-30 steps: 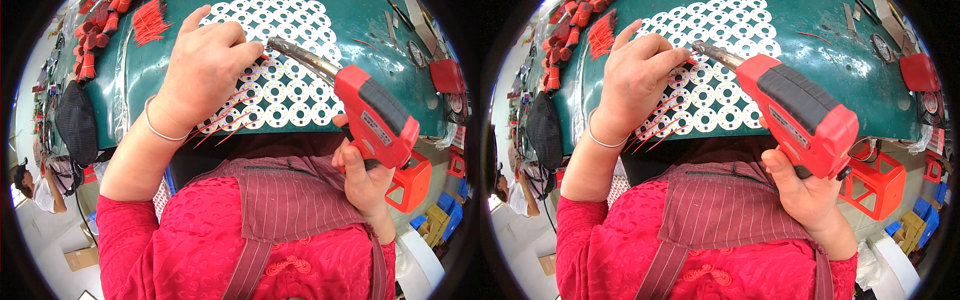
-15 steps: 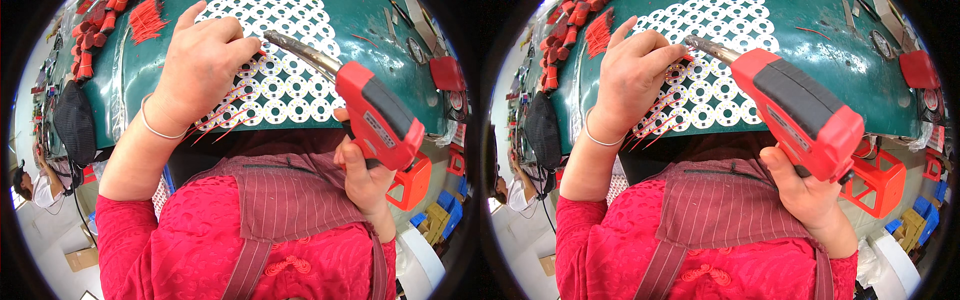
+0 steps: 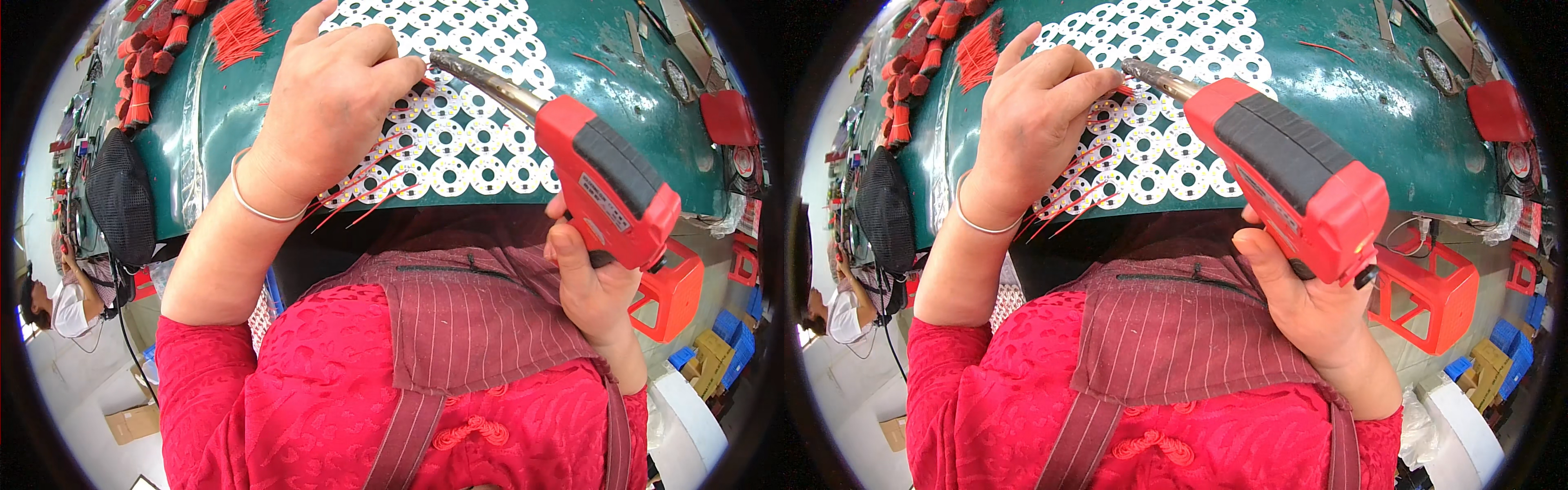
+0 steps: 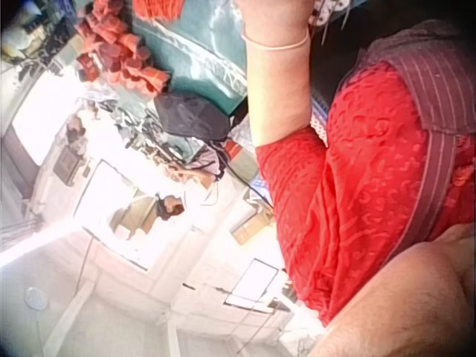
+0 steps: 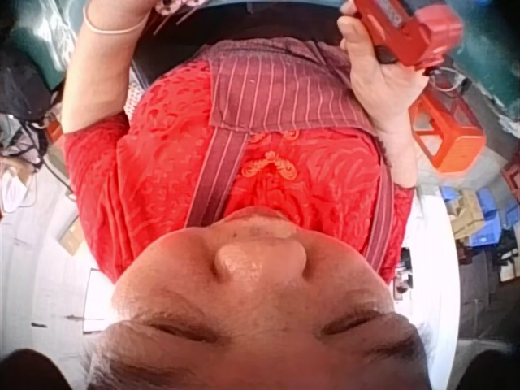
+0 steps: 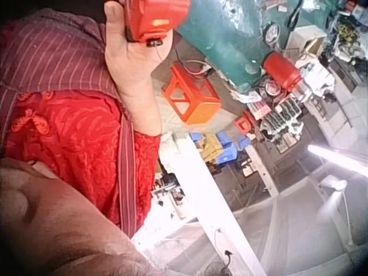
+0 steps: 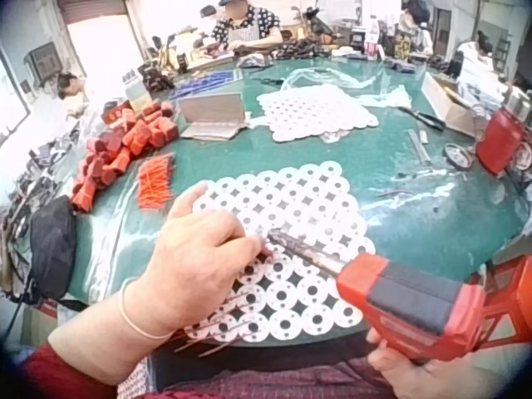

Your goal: The person places wires onto circular circuit boards by hand and solders them using a soldering gun.

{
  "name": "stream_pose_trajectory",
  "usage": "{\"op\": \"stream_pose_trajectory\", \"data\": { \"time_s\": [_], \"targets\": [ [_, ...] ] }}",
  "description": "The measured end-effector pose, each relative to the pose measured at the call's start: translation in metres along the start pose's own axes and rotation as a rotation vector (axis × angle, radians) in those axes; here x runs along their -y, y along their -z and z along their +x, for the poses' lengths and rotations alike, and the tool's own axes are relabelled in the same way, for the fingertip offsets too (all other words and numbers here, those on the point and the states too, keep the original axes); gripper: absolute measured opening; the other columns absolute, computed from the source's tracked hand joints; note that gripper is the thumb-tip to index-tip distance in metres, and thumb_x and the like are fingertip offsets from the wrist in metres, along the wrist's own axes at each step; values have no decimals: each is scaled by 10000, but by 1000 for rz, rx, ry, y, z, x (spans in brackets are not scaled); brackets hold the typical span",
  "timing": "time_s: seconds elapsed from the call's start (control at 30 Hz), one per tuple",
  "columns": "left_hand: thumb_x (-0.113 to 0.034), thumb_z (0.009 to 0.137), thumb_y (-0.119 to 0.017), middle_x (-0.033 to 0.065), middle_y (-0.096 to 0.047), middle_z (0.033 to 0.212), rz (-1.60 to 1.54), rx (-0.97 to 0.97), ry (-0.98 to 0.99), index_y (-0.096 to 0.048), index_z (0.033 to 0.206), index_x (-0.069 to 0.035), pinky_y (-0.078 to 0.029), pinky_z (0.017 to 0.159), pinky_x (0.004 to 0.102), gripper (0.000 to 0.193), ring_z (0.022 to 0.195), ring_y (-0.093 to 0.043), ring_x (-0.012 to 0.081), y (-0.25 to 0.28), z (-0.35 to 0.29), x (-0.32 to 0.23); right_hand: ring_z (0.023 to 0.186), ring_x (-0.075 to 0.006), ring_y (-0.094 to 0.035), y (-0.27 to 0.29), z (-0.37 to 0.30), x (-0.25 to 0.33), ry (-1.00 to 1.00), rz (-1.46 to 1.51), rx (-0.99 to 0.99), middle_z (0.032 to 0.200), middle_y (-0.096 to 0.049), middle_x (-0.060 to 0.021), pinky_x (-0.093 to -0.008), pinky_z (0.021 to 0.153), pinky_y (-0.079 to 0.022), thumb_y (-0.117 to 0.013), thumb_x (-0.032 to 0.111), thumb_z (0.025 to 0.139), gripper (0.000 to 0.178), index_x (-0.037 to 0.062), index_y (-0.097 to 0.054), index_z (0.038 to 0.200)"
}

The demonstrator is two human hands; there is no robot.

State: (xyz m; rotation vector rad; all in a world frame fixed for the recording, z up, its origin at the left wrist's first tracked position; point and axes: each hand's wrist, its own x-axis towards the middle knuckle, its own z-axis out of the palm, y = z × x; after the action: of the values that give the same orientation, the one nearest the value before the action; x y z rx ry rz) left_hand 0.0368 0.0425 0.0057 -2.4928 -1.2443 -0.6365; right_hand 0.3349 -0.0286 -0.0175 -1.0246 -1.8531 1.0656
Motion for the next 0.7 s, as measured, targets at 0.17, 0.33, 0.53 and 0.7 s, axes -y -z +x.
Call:
{"op": "stream_pose_trajectory", "data": {
  "time_s": [0.17, 0.33, 0.53, 0.7],
  "targets": [
    [5, 668, -749, 0, -626, 803, 17, -6, -13, -741, 948, -144, -469, 1039, 535, 317, 773, -656, 225, -2, -1, 1, 939, -157, -683, -9, 3, 11, -135, 99, -127, 1043, -723, -76, -310, 821, -546, -777, 39, 899, 240, 8, -700, 1124],
    [-2, 664, -759, -7, -628, 804, 12, -7, -4, -741, 949, -145, -464, 1047, 527, 319, 776, -659, 221, 0, -2, 0, 697, -95, -567, 3, 4, 5, 38, -116, 16, 1259, -637, -206, -260, 614, -517, -645, 113, 1004, 430, -14, -487, 1383],
    [-18, 683, -768, -16, -627, 807, 31, -7, 1, -742, 939, -156, -446, 1060, 512, 292, 792, -656, 209, 0, -1, -2, 687, -94, -540, -1, 2, 4, -4, 116, -71, 1348, -589, -231, -272, 611, -511, -641, 160, 1011, 498, -7, -446, 1438],
    [-29, 726, -762, -11, -634, 824, 67, -48, -16, -741, 925, -151, -427, 1066, 500, 235, 843, -647, 207, -1, 0, -2, 689, -91, -535, -3, -1, 4, -30, 186, -106, 1349, -589, -225, -266, 608, -504, -631, 163, 1013, 518, 0, -423, 1458]
  ]
}}
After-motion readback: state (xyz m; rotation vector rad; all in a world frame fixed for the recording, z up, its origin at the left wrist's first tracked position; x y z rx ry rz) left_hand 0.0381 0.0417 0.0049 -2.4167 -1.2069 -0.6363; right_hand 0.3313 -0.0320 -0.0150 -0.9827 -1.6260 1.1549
